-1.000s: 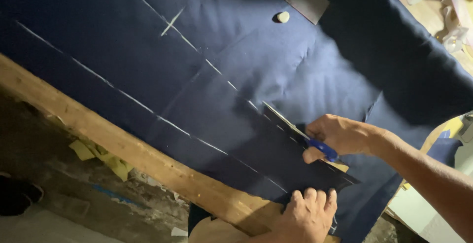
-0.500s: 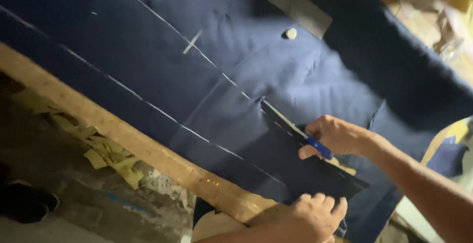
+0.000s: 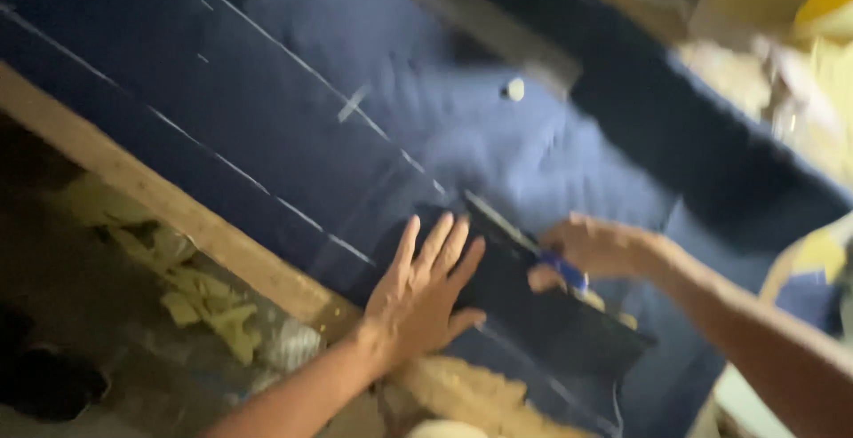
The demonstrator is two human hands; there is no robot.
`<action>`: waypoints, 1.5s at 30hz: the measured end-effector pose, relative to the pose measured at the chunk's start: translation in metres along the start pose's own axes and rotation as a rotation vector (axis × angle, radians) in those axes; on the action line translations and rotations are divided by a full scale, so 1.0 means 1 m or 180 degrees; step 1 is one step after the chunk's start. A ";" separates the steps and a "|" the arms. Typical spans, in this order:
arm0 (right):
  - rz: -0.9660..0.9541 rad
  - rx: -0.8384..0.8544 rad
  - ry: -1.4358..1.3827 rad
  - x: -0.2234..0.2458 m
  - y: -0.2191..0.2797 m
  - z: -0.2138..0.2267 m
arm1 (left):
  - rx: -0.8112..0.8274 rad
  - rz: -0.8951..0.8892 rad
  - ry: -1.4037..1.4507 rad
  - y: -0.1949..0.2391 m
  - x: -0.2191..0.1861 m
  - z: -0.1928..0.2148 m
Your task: Cutting fabric with scissors and using a paper pattern to mark lines for garment construction
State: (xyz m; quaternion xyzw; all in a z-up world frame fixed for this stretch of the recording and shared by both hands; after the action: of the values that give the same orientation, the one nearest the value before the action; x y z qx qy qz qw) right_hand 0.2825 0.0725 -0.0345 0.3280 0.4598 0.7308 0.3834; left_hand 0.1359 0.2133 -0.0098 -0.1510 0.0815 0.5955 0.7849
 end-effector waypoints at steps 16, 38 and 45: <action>-0.0385 0.0161 -0.0716 0.021 -0.006 0.009 | 0.0153 0.0120 0.0402 -0.005 0.009 0.003; -0.0305 0.0404 -0.0492 0.078 -0.018 0.061 | 0.0444 0.0224 0.0506 0.002 0.004 -0.023; -0.0321 0.0118 -0.0811 0.068 -0.029 0.052 | 0.0208 0.0132 0.1370 -0.001 0.013 0.004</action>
State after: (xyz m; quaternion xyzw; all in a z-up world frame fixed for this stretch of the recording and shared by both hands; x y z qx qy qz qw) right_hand 0.2997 0.1608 -0.0343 0.4016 0.4367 0.6545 0.4687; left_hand 0.1404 0.2263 -0.0104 -0.2473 0.2695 0.5626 0.7414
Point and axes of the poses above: each hand's wrist, its own y-axis away from the middle knuckle, its own z-axis out of the back of the hand, x = y × z, the point moved 8 cm from there along -y, towards the middle knuckle, and after that the axes turned 11 degrees about y, right-handed, at the moved point
